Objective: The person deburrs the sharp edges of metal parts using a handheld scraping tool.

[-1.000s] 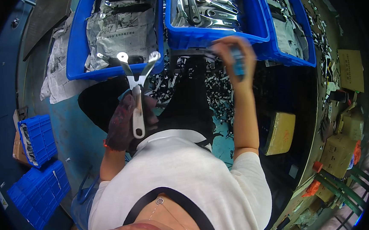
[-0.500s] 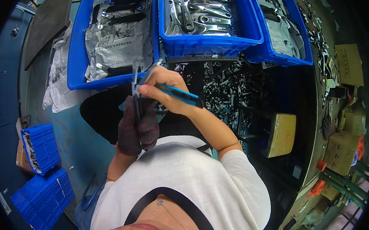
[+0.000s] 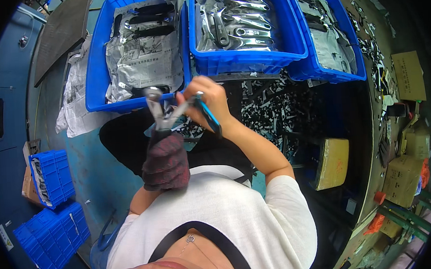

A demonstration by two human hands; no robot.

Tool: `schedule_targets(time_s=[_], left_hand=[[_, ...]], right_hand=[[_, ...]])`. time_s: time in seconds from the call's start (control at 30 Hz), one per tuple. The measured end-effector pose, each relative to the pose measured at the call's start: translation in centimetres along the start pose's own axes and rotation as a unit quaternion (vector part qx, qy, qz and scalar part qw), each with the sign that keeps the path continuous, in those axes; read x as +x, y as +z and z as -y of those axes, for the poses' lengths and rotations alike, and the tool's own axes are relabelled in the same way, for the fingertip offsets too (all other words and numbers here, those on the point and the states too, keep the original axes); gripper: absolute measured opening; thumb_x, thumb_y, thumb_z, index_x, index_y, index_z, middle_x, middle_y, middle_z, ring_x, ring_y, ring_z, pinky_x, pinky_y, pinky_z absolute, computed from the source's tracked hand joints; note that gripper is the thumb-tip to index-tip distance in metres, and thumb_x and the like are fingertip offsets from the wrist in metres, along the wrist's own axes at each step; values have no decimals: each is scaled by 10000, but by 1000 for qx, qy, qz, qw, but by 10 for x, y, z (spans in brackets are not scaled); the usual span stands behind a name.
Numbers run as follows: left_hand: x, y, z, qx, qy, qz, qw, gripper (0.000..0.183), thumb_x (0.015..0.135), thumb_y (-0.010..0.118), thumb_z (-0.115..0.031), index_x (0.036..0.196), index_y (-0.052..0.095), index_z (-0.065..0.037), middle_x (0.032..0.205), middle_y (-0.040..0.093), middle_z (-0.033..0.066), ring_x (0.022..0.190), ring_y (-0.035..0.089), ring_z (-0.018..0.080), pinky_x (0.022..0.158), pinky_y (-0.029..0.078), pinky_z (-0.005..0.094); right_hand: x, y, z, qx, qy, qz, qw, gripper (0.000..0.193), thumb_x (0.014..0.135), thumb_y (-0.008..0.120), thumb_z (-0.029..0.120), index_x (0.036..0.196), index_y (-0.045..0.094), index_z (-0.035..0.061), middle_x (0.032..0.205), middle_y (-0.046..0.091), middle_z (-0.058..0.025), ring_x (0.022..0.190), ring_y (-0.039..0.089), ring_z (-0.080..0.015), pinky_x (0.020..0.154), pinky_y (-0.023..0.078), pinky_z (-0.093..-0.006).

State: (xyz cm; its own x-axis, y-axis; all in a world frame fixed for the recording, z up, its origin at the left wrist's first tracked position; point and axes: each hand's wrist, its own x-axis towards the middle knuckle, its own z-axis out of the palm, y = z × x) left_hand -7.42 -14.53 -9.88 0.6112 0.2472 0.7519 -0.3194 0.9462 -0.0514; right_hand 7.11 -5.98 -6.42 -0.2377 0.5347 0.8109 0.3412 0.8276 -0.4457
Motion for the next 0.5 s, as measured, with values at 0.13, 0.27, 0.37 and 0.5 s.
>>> schedule_targets(time_s=[0.13, 0.27, 0.37, 0.5], left_hand=[[-43, -1, 7, 336, 136, -234, 902, 476, 1053, 355, -507, 1000, 498, -56, 467, 452, -3, 290, 420, 138, 254, 391, 327], [13, 47, 16, 436, 199, -470, 741, 618, 990, 358, -664, 1164, 570, -109, 629, 502, -13, 384, 405, 122, 356, 360, 271], [-1, 35, 8, 525, 176, -499, 666, 615, 998, 344, -661, 1103, 573, -99, 717, 556, 22, 523, 501, 136, 479, 430, 282], [-7, 26, 6, 533, 247, -497, 639, 638, 1011, 363, -627, 1070, 613, -44, 807, 638, 67, 636, 609, 171, 598, 517, 315]], right_hand=[[4, -6, -26, 17, 152, -79, 985, 363, 794, 809, 101, 608, 504, 35, 558, 504, -80, 498, 490, -165, 484, 372, -325], [-21, -11, -18, 83, 115, 110, 984, 342, 771, 852, 243, 669, 594, 42, 644, 571, -56, 591, 555, -161, 565, 433, -294], [-27, -15, 4, 133, 176, 119, 968, 230, 880, 762, 204, 991, 685, 18, 801, 624, -22, 761, 607, -118, 686, 481, -252], [-22, -19, 29, 226, 252, 99, 936, 229, 926, 714, 183, 1098, 709, 32, 736, 644, -18, 666, 611, -91, 638, 490, -233]])
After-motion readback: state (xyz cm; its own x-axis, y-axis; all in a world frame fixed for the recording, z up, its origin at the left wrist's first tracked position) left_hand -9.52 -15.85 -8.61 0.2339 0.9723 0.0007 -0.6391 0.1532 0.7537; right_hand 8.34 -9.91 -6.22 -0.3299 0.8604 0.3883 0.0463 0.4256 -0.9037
